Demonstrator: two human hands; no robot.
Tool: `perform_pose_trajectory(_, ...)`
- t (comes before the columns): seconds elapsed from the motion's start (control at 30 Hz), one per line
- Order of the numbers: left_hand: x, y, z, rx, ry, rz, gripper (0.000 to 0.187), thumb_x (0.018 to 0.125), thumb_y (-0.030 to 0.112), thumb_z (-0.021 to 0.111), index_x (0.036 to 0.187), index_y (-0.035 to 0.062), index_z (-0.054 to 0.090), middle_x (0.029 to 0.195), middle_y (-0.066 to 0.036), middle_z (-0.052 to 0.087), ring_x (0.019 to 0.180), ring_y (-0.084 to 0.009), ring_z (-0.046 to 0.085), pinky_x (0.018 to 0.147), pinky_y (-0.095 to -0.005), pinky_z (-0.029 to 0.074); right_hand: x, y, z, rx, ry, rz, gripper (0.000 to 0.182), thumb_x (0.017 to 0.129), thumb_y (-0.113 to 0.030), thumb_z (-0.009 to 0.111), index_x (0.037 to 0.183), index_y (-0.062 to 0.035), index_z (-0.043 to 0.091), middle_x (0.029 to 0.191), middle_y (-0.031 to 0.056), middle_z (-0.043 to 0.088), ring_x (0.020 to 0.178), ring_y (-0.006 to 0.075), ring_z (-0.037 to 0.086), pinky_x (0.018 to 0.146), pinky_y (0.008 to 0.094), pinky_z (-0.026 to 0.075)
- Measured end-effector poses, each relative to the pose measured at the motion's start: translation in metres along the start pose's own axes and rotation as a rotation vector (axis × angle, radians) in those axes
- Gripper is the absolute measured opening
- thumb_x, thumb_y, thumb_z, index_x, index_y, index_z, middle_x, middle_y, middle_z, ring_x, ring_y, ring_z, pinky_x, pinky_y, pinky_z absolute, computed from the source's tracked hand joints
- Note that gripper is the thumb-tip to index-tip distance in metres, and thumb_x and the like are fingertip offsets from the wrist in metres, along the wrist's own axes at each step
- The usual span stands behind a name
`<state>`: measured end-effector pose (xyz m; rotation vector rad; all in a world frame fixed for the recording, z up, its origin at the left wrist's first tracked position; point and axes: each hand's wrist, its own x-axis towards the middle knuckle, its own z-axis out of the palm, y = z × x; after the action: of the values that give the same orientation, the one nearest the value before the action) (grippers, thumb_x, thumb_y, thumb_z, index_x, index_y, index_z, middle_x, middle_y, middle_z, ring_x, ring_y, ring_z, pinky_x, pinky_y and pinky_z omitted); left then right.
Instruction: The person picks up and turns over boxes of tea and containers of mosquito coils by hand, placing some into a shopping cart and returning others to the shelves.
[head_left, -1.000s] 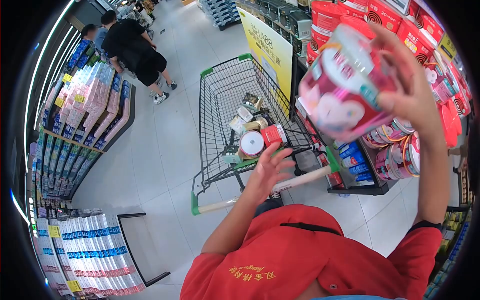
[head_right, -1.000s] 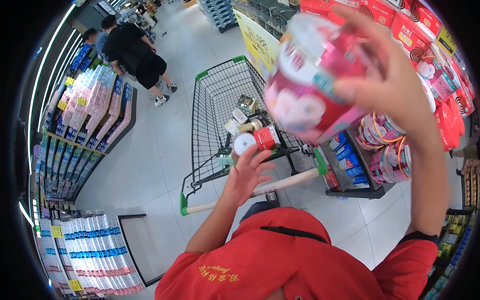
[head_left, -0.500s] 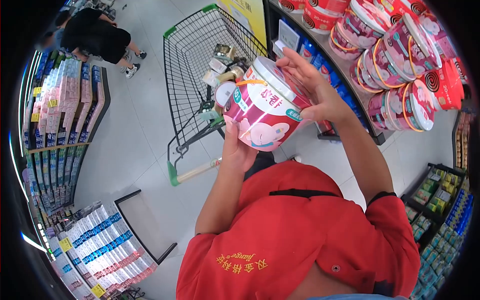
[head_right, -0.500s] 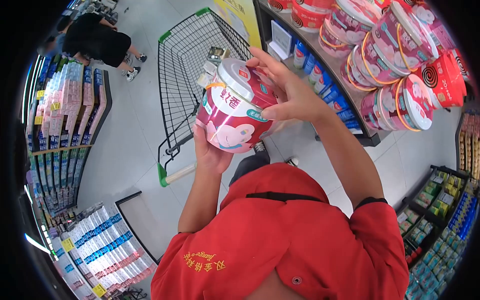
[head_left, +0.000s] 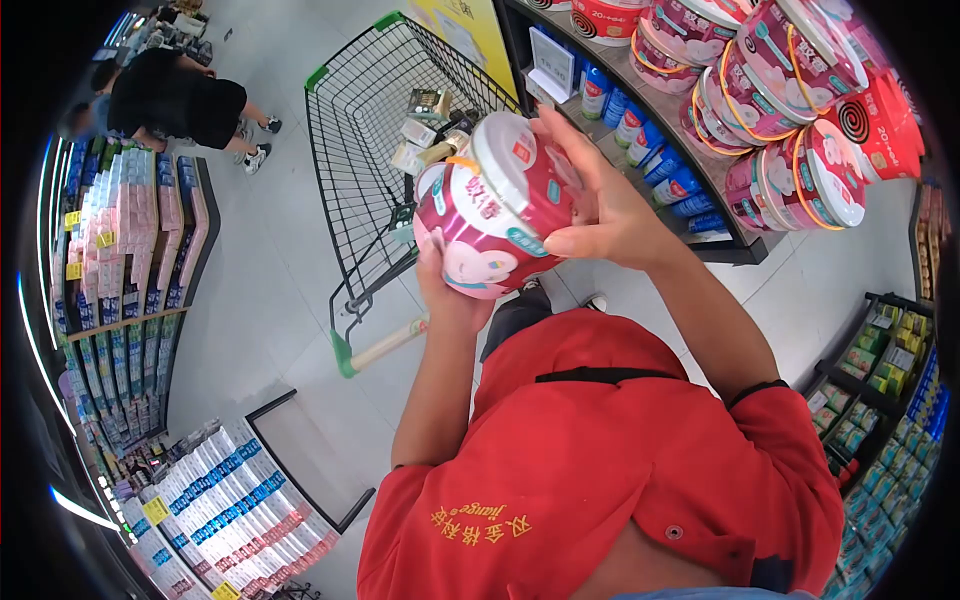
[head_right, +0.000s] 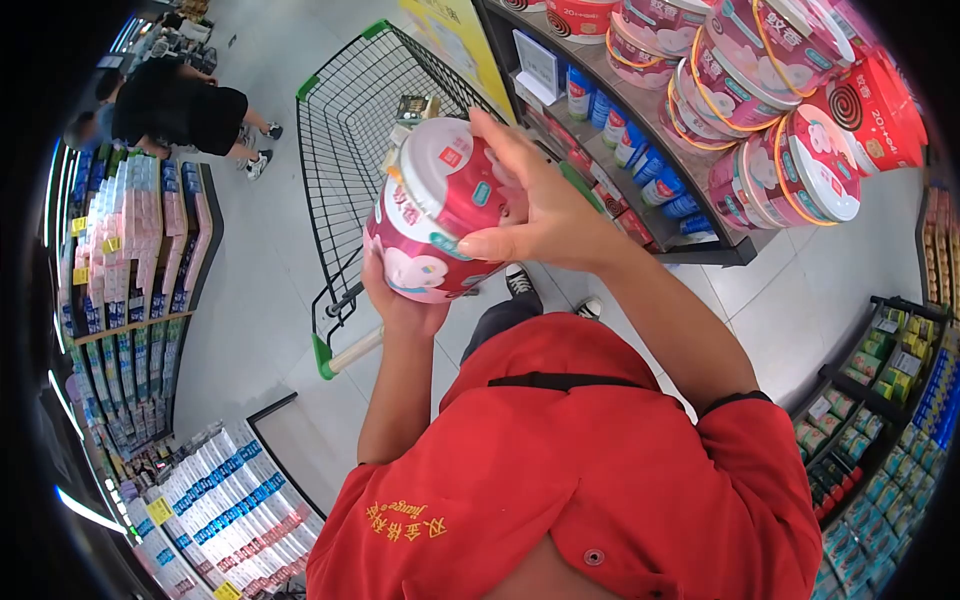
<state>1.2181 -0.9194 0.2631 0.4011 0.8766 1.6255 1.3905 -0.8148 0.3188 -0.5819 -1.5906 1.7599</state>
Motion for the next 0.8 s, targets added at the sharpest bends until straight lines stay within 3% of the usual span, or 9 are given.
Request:
perform_pose_trajectory(0.1,0.012,0.004,-0.003,-0.374,-0.059,-0.153,0.081,0.089,0.065,0.037,0.15,0.0122,0.029,0.149,-0.015,0.039,0.134,-0.0378,0.042,0.106,-0.0576,0.04,-0.01,-0.016,-0.01,-0.101,0.027,-0.006,0.118,0.072,-0.053,0.075,0.156,-0.0047,0.009,0.153,0.0199,0.028,0.146,0.0291,0.024,0.117,0.0396,0.022)
perform_pose_trajectory(0.17,0.008,0.01,0.007,-0.522,-0.093,-0.26,0.08,0.09,0.066,0.035,0.149,0.0112,0.03,0.148,-0.017,0.04,0.132,-0.0428,0.042,0.101,-0.0648,0.041,-0.014,-0.025,-0.014,-0.162,0.02,-0.057,0.103,0.079,-0.052,0.068,0.155,-0.0039,0.017,0.153,0.0187,0.031,0.145,0.029,0.026,0.116,0.0402,0.024)
perform_pose_trajectory(0.23,0.015,0.002,0.004,-0.644,-0.39,-0.431,0.081,0.089,0.07,0.036,0.149,0.0156,0.031,0.15,-0.019,0.036,0.129,-0.0486,0.042,0.092,-0.0676,0.045,-0.013,-0.037,-0.019,-0.504,-0.108,-0.106,0.087,0.085,-0.043,0.063,0.152,-0.0024,0.027,0.154,0.0173,0.032,0.143,0.0286,0.029,0.115,0.0402,0.025)
perform_pose_trajectory(0.27,0.014,-0.004,0.008,-0.656,-0.311,-0.444,0.086,0.088,0.073,0.035,0.149,0.0132,0.029,0.149,-0.021,0.037,0.126,-0.0513,0.044,0.085,-0.0674,0.048,-0.015,-0.035,-0.016,-0.56,-0.073,-0.176,0.071,0.09,-0.03,0.057,0.15,-0.001,0.032,0.154,0.0165,0.032,0.141,0.0287,0.032,0.114,0.0394,0.025)
perform_pose_trajectory(0.3,0.012,-0.008,0.014,-0.65,-0.318,-0.45,0.086,0.088,0.073,0.035,0.149,0.0132,0.029,0.149,-0.021,0.037,0.126,-0.0513,0.044,0.085,-0.0674,0.048,-0.015,-0.032,-0.013,-0.563,-0.062,-0.18,0.071,0.09,-0.03,0.057,0.15,-0.001,0.032,0.154,0.0165,0.032,0.141,0.0287,0.032,0.114,0.0394,0.025)
perform_pose_trajectory(0.37,0.007,-0.017,0.026,-0.797,-0.362,-0.505,0.086,0.088,0.072,0.035,0.149,0.0108,0.028,0.146,-0.021,0.039,0.124,-0.052,0.045,0.084,-0.0648,0.049,-0.016,-0.029,-0.009,-0.409,0.045,-0.267,0.067,0.091,-0.022,0.054,0.15,-0.0004,0.03,0.154,0.0162,0.033,0.14,0.0269,0.033,0.114,0.0382,0.026)
perform_pose_trajectory(0.53,0.005,-0.023,0.041,-0.887,-0.384,-0.61,0.086,0.089,0.07,0.037,0.149,0.009,0.029,0.145,-0.022,0.04,0.126,-0.0519,0.042,0.086,-0.0635,0.048,-0.028,-0.039,-0.012,-0.226,0.034,-0.168,0.074,0.091,-0.014,0.047,0.156,-0.0023,0.013,0.159,0.0164,0.023,0.143,0.0232,0.028,0.113,0.035,0.027)
perform_pose_trajectory(0.6,0.003,-0.023,0.044,-0.863,-0.388,-0.613,0.085,0.089,0.069,0.038,0.149,0.0092,0.03,0.146,-0.022,0.04,0.128,-0.05,0.041,0.088,-0.0632,0.047,-0.029,-0.032,-0.014,-0.196,0.029,-0.233,0.077,0.091,-0.01,0.045,0.156,-0.0032,0.004,0.161,0.0175,0.017,0.146,0.024,0.022,0.116,0.0347,0.023)
perform_pose_trajectory(0.8,-0.002,-0.034,0.041,-0.932,-0.351,-0.63,0.089,0.087,0.072,0.039,0.15,0.0106,0.027,0.148,-0.022,0.037,0.129,-0.051,0.039,0.092,-0.066,0.044,-0.041,-0.023,-0.019,-0.122,0.081,-0.217,0.076,0.095,-0.016,0.046,0.156,-0.0031,0.002,0.161,0.0181,0.015,0.15,0.0243,0.012,0.119,0.0362,0.01)
